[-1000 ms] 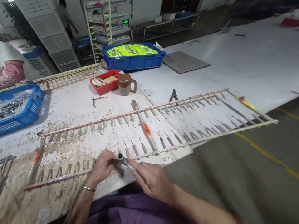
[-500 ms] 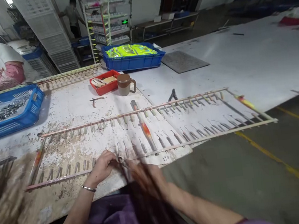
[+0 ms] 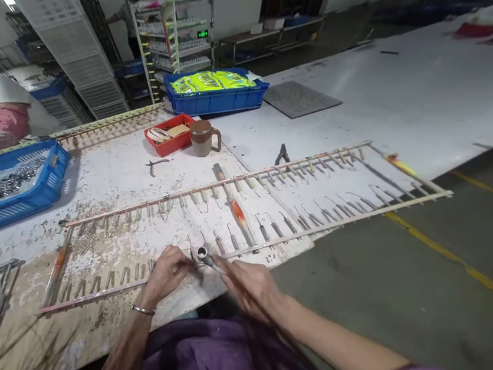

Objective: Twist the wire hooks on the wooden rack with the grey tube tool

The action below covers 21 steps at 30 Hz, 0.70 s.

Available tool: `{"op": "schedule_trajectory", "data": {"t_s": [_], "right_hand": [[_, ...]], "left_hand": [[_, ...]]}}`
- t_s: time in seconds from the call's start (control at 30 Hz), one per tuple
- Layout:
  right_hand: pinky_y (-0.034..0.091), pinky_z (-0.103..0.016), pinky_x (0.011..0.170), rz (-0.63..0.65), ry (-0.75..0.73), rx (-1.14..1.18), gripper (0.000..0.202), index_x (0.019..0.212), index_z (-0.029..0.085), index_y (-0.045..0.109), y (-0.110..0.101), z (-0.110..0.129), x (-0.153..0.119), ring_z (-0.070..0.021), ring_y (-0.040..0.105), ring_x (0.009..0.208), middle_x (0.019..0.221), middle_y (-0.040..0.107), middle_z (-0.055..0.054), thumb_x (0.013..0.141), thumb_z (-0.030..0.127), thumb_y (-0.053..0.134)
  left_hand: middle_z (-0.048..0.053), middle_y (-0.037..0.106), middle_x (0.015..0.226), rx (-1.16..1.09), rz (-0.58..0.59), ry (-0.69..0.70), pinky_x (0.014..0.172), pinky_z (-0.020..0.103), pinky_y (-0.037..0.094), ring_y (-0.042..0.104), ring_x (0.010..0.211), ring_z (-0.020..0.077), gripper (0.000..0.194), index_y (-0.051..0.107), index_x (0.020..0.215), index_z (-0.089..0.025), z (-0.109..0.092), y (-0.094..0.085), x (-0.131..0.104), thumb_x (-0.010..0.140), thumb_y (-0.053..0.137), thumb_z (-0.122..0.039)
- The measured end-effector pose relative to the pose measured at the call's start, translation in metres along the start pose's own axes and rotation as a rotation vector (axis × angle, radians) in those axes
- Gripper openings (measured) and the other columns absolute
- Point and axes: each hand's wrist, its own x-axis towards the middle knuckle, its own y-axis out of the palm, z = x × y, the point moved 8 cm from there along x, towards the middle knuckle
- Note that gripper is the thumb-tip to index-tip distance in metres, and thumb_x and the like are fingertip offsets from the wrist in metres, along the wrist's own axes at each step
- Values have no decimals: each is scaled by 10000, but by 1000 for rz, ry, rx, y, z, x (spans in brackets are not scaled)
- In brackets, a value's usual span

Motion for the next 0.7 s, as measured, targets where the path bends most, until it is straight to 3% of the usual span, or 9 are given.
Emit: {"op": "schedule_trajectory", "data": {"t_s": [0.07, 0.23, 0.43, 0.57, 0.7], "right_hand": [[624, -324, 659, -21, -27, -13, 584, 1674, 263, 395, -2, 1, -2, -201, 696, 670, 836, 721, -25, 1095, 227, 449], [562, -264, 552, 77, -72, -113, 460, 1546, 204, 566, 5, 6, 1, -181, 660, 579, 727, 692, -15, 1099, 216, 458], [567, -289, 583, -98, -131, -86, 538, 1636, 184, 439, -9, 15, 4, -189, 640, 607, 792, 696, -29, 1099, 209, 445], [444, -237, 456, -7, -147, -152, 530, 1637, 214, 441, -2, 20, 10, -145, 555, 491, 671, 597, 47, 1108, 201, 472], [535, -284, 560, -107, -146, -26, 587, 1673, 193, 363, -20, 24, 13, -176, 628, 586, 746, 636, 11, 1098, 181, 477]], "left_hand": [[38, 695, 832, 4, 5, -3, 867, 382, 508, 636, 920, 231, 151, 720, 870, -217, -1, 0, 0, 910, 625, -108], [44, 696, 853, -1, -11, -3, 853, 373, 501, 628, 925, 229, 152, 713, 890, -218, -3, -2, 0, 945, 601, -132], [42, 678, 835, -11, -5, 18, 832, 374, 497, 618, 907, 229, 148, 714, 881, -209, -2, -2, -1, 948, 607, -130], [43, 679, 849, -11, -1, 17, 831, 371, 495, 620, 907, 224, 149, 729, 928, -206, -2, -2, -1, 970, 602, -142], [47, 688, 842, -24, 4, 25, 839, 375, 494, 624, 908, 225, 151, 728, 908, -199, -2, -3, -1, 937, 611, -108]]}}
